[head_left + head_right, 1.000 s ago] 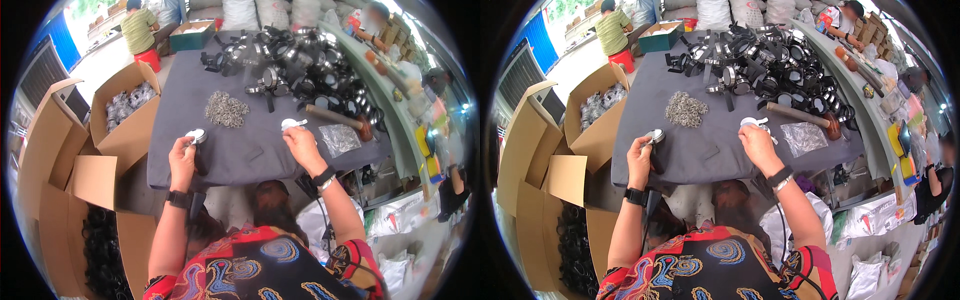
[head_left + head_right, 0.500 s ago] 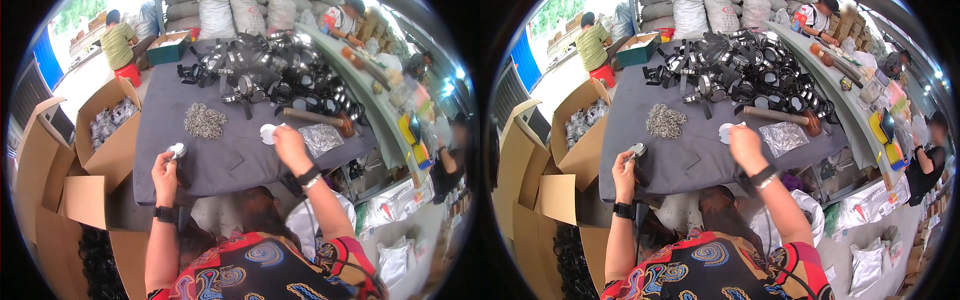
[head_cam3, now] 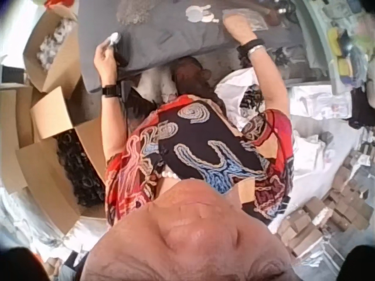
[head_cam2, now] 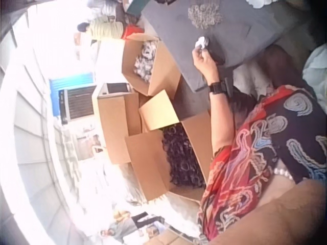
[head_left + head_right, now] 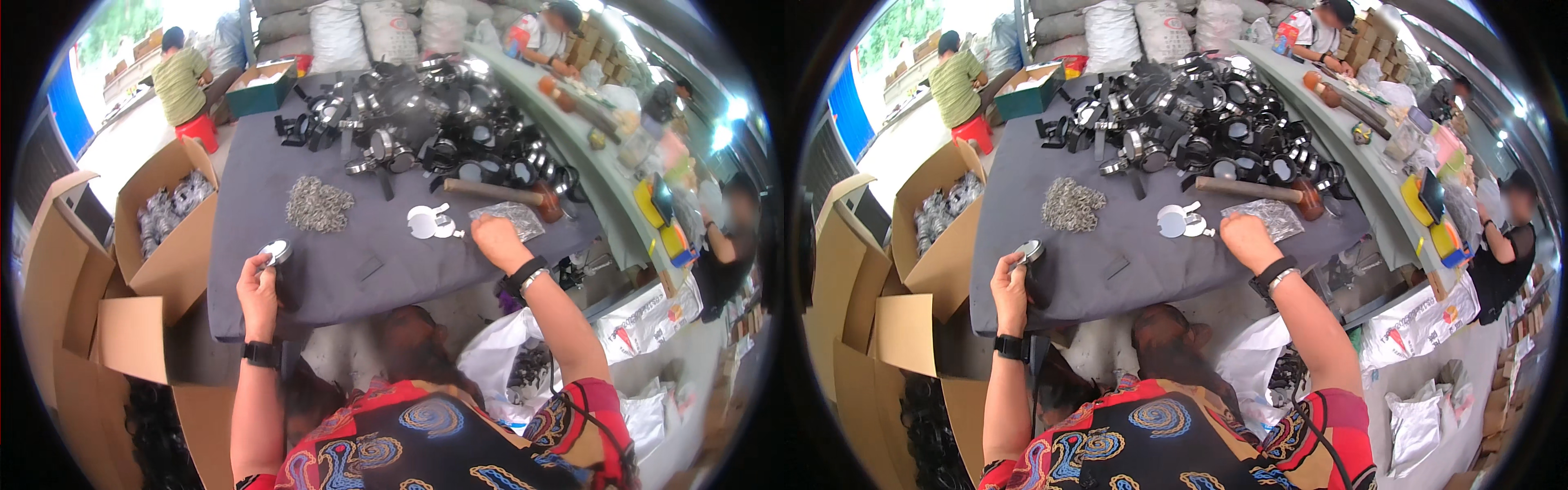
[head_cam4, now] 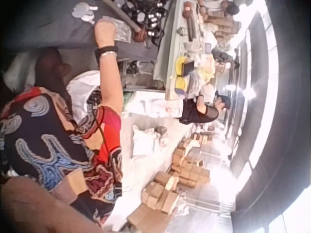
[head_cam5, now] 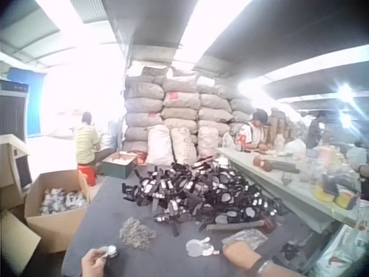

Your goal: Assembling small metal plates and springs onto larger black plastic or metal rings in a manufacturing setting.

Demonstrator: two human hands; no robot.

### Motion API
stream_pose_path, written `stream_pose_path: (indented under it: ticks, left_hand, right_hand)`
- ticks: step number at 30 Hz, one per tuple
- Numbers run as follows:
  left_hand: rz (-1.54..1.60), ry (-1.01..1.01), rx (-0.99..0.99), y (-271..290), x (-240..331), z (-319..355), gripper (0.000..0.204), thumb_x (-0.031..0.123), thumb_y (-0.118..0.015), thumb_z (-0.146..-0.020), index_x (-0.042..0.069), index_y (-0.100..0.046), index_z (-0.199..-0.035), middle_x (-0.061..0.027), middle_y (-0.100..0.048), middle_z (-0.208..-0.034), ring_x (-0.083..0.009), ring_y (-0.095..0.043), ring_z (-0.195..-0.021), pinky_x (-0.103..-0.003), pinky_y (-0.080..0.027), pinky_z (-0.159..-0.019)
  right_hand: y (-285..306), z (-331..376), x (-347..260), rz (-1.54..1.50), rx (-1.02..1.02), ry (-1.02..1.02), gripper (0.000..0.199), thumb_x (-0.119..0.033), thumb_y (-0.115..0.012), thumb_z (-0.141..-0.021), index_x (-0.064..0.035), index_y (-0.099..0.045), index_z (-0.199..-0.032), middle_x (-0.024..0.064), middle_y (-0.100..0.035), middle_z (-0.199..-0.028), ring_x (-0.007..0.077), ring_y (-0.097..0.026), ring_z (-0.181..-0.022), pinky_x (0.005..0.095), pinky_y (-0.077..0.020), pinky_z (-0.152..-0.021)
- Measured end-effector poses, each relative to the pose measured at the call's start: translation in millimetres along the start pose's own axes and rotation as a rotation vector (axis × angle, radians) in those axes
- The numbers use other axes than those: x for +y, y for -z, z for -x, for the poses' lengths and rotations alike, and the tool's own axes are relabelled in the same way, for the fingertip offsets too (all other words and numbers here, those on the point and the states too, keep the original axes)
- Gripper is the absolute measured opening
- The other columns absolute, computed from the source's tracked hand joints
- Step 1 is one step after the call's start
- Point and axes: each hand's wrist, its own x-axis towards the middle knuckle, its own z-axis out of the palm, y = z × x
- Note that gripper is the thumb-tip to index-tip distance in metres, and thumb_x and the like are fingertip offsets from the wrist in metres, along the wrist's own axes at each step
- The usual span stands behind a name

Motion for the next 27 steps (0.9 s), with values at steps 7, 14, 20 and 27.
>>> stream_pose_path:
  ticks: [7,14,20,27]
  left_hand:
    - [0.022,-0.034,0.004,3.5,-2.2,-1.8,0.016,0.006,-0.051,-0.090,0.007,-0.059,-0.104,0.0047,-0.048,-0.064,-0.0029,-0.040,-0.046,-0.020,-0.036,-0.036]
    - [0.068,-0.014,-0.033,-0.1,-2.4,-2.0,0.016,0.005,-0.053,-0.089,0.008,-0.060,-0.103,0.0053,-0.048,-0.064,-0.0026,-0.040,-0.046,-0.020,-0.035,-0.037]
    - [0.129,-0.016,-0.045,3.2,-5.2,3.8,0.014,0.006,-0.053,-0.091,0.008,-0.059,-0.103,0.0046,-0.051,-0.064,-0.0025,-0.041,-0.045,-0.020,-0.034,-0.036]
    - [0.082,-0.007,-0.010,-1.8,3.3,3.9,0.014,0.006,-0.053,-0.089,0.007,-0.059,-0.102,0.0047,-0.051,-0.062,-0.0031,-0.042,-0.047,-0.022,-0.035,-0.040]
  right_hand:
    - [-2.9,-8.4,7.8,-0.028,0.018,0.140,0.007,-0.009,-0.057,-0.074,-0.0025,-0.059,-0.076,0.0138,-0.062,-0.072,0.0280,-0.065,-0.066,0.0372,-0.0524,-0.057]
    - [-7.9,1.8,14.8,-0.104,0.030,0.044,0.012,-0.009,-0.060,-0.071,-0.0008,-0.054,-0.077,0.0167,-0.059,-0.074,0.0326,-0.062,-0.066,0.0414,-0.0508,-0.059]
    - [-4.3,-1.2,2.5,-0.199,0.036,0.040,0.013,-0.007,-0.059,-0.073,-0.0021,-0.050,-0.081,0.0172,-0.058,-0.077,0.0368,-0.060,-0.069,0.0457,-0.0496,-0.062]
    - [30.2,-43.5,-57.0,-0.563,0.232,-0.061,0.011,-0.001,-0.059,-0.081,-0.0027,-0.058,-0.091,0.0138,-0.061,-0.082,0.0305,-0.063,-0.071,0.0413,-0.0511,-0.063]
